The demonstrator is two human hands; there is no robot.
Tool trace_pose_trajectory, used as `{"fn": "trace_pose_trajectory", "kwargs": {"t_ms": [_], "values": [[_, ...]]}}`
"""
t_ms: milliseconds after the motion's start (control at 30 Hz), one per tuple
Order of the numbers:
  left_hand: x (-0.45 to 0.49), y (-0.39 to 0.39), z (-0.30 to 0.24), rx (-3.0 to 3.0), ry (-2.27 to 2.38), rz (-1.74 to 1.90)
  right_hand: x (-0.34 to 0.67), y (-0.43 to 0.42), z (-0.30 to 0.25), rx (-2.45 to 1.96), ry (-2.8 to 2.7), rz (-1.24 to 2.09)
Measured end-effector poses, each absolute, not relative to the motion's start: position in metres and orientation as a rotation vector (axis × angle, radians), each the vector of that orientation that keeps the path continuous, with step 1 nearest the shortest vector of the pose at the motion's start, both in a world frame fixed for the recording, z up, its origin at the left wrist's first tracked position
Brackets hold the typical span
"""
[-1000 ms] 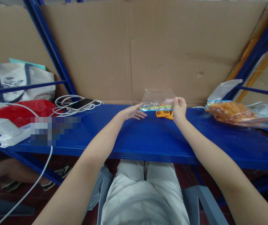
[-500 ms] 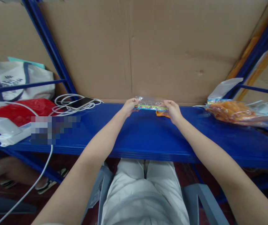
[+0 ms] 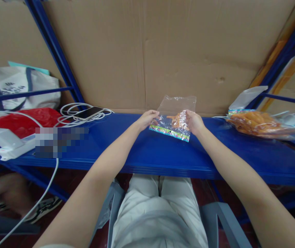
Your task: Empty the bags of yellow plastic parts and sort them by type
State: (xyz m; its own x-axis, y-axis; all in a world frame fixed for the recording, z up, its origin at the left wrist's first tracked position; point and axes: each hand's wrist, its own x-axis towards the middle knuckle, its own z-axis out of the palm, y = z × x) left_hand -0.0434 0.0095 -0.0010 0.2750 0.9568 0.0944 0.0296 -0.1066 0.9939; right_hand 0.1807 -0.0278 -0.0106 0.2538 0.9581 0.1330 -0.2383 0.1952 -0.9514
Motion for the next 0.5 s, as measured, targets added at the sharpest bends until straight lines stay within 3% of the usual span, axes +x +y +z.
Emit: {"fn": "trace_pose_trajectory", "kwargs": {"t_ms": [167, 500], "values": [[-0.04, 0.0107, -0.0035, 1.382, 0.956, 1.281, 0.1719, -0.0362, -0.0069, -1.015, -0.867, 1.061], [-0.0336, 0.0082, -0.0021, 1.486, 0.979, 1.287, 0.1751, -0.029, -0.0116, -1.009, -0.843, 1.03]]}}
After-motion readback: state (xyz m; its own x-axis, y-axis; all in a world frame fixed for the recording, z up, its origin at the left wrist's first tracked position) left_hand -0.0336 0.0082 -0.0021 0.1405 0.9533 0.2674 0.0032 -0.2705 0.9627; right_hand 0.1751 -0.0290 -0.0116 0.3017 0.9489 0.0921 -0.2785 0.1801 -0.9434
